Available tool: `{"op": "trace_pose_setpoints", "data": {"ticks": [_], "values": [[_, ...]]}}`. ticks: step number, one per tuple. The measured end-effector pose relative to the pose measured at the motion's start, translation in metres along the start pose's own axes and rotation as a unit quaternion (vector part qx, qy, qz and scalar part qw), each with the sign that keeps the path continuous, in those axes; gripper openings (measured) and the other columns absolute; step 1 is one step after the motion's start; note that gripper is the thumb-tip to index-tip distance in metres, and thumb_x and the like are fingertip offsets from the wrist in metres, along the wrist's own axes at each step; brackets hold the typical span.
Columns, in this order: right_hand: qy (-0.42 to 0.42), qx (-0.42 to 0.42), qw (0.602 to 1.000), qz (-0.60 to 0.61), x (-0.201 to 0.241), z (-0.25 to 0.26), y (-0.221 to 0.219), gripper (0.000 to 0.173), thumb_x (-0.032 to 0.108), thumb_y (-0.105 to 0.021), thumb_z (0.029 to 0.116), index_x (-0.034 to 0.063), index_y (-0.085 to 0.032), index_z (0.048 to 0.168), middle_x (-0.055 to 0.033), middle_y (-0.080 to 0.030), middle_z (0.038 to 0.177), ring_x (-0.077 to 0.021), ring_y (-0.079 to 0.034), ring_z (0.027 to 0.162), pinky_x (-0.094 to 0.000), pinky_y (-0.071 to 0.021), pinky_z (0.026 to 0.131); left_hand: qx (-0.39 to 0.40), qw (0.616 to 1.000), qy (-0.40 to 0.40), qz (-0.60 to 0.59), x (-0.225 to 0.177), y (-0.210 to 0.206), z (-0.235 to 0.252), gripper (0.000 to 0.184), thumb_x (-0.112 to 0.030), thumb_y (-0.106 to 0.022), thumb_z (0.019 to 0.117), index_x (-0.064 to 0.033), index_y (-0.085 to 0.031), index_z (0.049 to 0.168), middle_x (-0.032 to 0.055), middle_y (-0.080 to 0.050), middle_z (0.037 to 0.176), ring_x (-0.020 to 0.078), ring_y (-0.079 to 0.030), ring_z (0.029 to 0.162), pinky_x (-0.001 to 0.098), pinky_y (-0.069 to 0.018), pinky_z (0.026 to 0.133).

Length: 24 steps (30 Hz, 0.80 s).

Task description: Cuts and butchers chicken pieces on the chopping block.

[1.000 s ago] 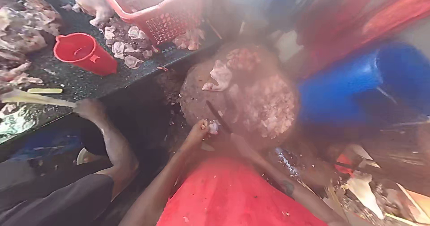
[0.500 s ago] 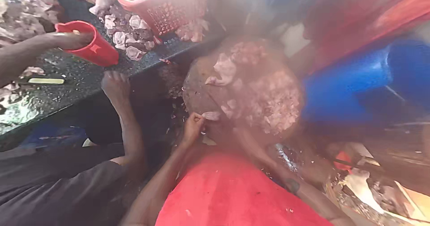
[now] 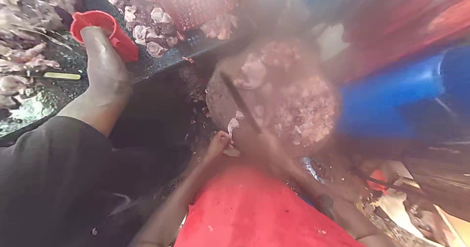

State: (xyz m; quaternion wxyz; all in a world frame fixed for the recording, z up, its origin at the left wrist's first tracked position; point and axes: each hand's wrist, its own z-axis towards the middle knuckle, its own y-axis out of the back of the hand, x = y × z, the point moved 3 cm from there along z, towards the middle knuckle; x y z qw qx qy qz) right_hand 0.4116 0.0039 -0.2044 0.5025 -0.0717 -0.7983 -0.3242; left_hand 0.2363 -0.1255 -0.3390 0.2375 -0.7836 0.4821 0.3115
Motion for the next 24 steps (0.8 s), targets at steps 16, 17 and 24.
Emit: {"op": "trace_pose_setpoints", "data": {"ticks": [16, 17, 24], "values": [[-0.004, -0.009, 1.000, -0.002, -0.012, 0.001, 0.001, 0.051, 0.052, -0.053, 0.1007, 0.0041, -0.068, 0.107, -0.0004, -0.064, 0.080, -0.0042, -0.059, 0.071, -0.0276, -0.0530, 0.069, -0.184, 0.961, -0.200, -0.045, -0.055, 0.107, -0.011, 0.047, -0.020, -0.060, 0.1009, -0.0021, -0.044, 0.142, 0.0143, -0.062, 0.132, 0.0228, -0.066, 0.114, 0.0429, -0.0576, 0.094], [-0.041, 0.013, 0.998, -0.048, -0.024, 0.005, 0.005, 0.046, 0.049, -0.054, 0.1012, 0.0061, -0.069, 0.108, -0.0036, -0.065, 0.082, -0.0103, -0.061, 0.073, -0.0344, -0.0537, 0.072, -0.200, 0.961, -0.190, -0.026, -0.059, 0.119, -0.007, 0.059, -0.025, -0.060, 0.1007, -0.0068, -0.037, 0.152, 0.0151, -0.053, 0.146, 0.0239, -0.059, 0.126, 0.0446, -0.0538, 0.100], [-0.163, 0.130, 0.970, -0.127, -0.060, -0.015, 0.007, 0.055, 0.051, -0.049, 0.1054, 0.0031, -0.065, 0.128, -0.0202, -0.069, 0.114, -0.0337, -0.067, 0.108, -0.0571, -0.0513, 0.097, -0.190, 0.965, -0.177, 0.038, -0.062, 0.129, 0.001, 0.047, -0.030, -0.052, 0.1058, 0.0001, -0.051, 0.141, 0.0159, -0.065, 0.128, 0.0197, -0.069, 0.105, 0.0383, -0.0584, 0.091]]}}
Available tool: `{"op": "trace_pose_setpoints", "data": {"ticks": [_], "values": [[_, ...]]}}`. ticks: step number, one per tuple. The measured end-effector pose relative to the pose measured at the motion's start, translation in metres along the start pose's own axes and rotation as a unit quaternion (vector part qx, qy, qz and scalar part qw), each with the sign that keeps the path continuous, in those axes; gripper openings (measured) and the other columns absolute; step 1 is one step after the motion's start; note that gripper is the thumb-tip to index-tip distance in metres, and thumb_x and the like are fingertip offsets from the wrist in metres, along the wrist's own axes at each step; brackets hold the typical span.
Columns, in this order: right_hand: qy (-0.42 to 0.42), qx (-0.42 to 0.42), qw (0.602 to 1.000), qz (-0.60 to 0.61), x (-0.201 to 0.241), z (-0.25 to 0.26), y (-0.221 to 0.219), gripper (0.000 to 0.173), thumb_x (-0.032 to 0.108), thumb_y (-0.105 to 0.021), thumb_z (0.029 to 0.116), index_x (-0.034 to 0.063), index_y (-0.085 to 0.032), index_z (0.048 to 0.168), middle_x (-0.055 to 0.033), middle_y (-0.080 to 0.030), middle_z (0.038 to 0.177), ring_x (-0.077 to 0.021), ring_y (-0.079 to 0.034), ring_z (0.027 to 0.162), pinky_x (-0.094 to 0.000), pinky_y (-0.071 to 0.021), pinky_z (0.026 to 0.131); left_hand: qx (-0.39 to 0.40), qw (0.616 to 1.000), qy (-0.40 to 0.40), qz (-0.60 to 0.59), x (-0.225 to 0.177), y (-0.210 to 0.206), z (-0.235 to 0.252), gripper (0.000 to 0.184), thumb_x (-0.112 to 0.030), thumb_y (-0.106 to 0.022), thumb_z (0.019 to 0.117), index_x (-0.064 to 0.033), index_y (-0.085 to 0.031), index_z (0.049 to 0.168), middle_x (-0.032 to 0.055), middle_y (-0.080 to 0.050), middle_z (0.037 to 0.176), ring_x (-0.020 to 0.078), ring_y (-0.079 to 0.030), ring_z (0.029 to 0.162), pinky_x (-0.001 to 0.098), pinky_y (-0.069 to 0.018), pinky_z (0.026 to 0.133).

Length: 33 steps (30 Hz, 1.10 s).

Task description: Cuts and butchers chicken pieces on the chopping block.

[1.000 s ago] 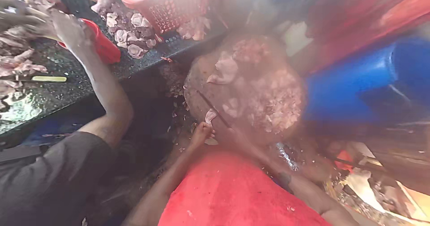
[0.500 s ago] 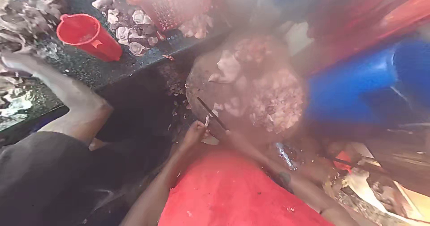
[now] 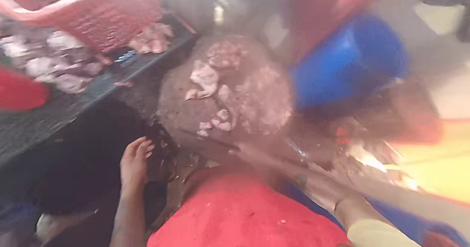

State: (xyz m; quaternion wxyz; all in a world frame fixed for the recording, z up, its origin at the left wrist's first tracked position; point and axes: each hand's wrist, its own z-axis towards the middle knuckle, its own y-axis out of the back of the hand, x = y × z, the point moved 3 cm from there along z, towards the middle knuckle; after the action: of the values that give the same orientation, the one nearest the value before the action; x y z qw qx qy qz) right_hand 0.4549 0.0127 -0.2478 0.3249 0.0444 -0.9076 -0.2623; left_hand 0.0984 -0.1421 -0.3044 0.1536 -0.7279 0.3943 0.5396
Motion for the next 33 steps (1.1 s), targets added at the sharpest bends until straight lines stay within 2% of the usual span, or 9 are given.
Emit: {"op": "trace_pose_setpoints", "data": {"ticks": [6, 12, 17, 22, 25, 27, 29, 32, 33], "values": [[0.033, -0.020, 0.997, -0.067, -0.067, -0.070, 0.005, 0.039, 0.039, -0.057, 0.1051, 0.0030, -0.070, 0.116, -0.0186, -0.071, 0.102, -0.0362, -0.069, 0.096, -0.0604, -0.0536, 0.085, 0.083, 0.995, 0.005, 0.052, -0.008, -0.022, 0.022, 0.045, -0.031, -0.043, 0.1094, -0.0042, -0.044, 0.145, 0.0023, -0.063, 0.114, 0.0058, -0.066, 0.084, 0.0267, -0.0566, 0.074], [-0.034, -0.022, 0.992, -0.123, -0.098, -0.076, 0.004, 0.035, 0.029, -0.071, 0.0965, 0.0057, -0.068, 0.122, -0.0183, -0.069, 0.108, -0.0380, -0.068, 0.098, -0.0629, -0.0538, 0.077, 0.299, 0.919, -0.209, 0.147, -0.097, -0.163, 0.056, 0.043, -0.026, -0.050, 0.1057, 0.0048, -0.052, 0.135, 0.0086, -0.064, 0.119, 0.0044, -0.065, 0.093, 0.0259, -0.0571, 0.082], [-0.040, -0.063, 0.997, -0.031, -0.090, -0.093, 0.011, 0.050, 0.019, -0.075, 0.0937, 0.0021, -0.058, 0.138, -0.0198, -0.062, 0.130, -0.0366, -0.061, 0.118, -0.0588, -0.0485, 0.098, 0.372, 0.735, -0.407, 0.395, -0.127, -0.308, 0.081, 0.054, -0.013, -0.060, 0.0966, -0.0019, -0.049, 0.148, 0.0302, -0.044, 0.152, 0.0471, -0.041, 0.143, 0.0630, -0.0321, 0.117], [-0.122, -0.104, 0.963, 0.215, -0.110, -0.090, 0.000, 0.037, 0.019, -0.065, 0.1001, 0.0030, -0.059, 0.133, -0.0204, -0.066, 0.114, -0.0356, -0.067, 0.099, -0.0587, -0.0563, 0.079, 0.424, 0.674, -0.319, 0.514, -0.119, -0.341, 0.102, 0.059, -0.022, -0.073, 0.0949, -0.0055, -0.049, 0.146, 0.0249, -0.061, 0.134, 0.0405, -0.060, 0.125, 0.0635, -0.0463, 0.106], [-0.118, -0.156, 0.931, 0.310, -0.114, -0.093, -0.005, 0.039, 0.025, -0.058, 0.1045, 0.0088, -0.055, 0.140, -0.0200, -0.065, 0.117, -0.0353, -0.067, 0.098, -0.0586, -0.0566, 0.076, 0.413, 0.631, -0.319, 0.574, -0.127, -0.326, 0.097, 0.062, -0.033, -0.072, 0.0962, -0.0003, -0.049, 0.144, 0.0344, -0.056, 0.135, 0.0510, -0.057, 0.124, 0.0704, -0.0446, 0.103], [-0.116, -0.182, 0.911, 0.353, -0.116, -0.088, -0.007, 0.041, 0.023, -0.058, 0.1043, 0.0103, -0.054, 0.143, -0.0202, -0.064, 0.120, -0.0361, -0.067, 0.099, -0.0588, -0.0569, 0.074, 0.397, 0.636, -0.337, 0.569, -0.138, -0.319, 0.076, 0.062, -0.037, -0.069, 0.0970, 0.0012, -0.051, 0.143, 0.0345, -0.054, 0.139, 0.0503, -0.054, 0.128, 0.0676, -0.0426, 0.107], [-0.129, -0.182, 0.921, 0.318, -0.108, -0.097, 0.002, 0.044, 0.021, -0.059, 0.1035, 0.0118, -0.051, 0.146, -0.0163, -0.060, 0.136, -0.0336, -0.061, 0.118, -0.0581, -0.0535, 0.092, 0.399, 0.674, -0.363, 0.506, -0.154, -0.327, 0.030, 0.055, -0.032, -0.065, 0.1007, 0.0049, -0.054, 0.140, 0.0348, -0.054, 0.139, 0.0481, -0.052, 0.131, 0.0628, -0.0399, 0.111], [-0.184, -0.129, 0.934, 0.277, -0.106, -0.086, 0.006, 0.034, 0.023, -0.060, 0.0999, -0.0018, -0.062, 0.124, -0.0220, -0.065, 0.114, -0.0363, -0.064, 0.107, -0.0602, -0.0514, 0.086, 0.474, 0.656, -0.393, 0.437, -0.177, -0.374, -0.064, 0.044, -0.034, -0.055, 0.1036, -0.0033, -0.062, 0.134, 0.0227, -0.061, 0.135, 0.0368, -0.058, 0.127, 0.0584, -0.0464, 0.106], [-0.235, -0.141, 0.921, 0.277, -0.095, -0.094, 0.016, 0.038, 0.025, -0.057, 0.1025, -0.0037, -0.061, 0.127, -0.0231, -0.064, 0.121, -0.0353, -0.062, 0.116, -0.0581, -0.0482, 0.098, 0.514, 0.638, -0.391, 0.420, -0.183, -0.396, -0.100, 0.042, -0.036, -0.054, 0.1044, -0.0069, -0.064, 0.133, 0.0180, -0.063, 0.136, 0.0321, -0.059, 0.128, 0.0561, -0.0472, 0.106]]}}
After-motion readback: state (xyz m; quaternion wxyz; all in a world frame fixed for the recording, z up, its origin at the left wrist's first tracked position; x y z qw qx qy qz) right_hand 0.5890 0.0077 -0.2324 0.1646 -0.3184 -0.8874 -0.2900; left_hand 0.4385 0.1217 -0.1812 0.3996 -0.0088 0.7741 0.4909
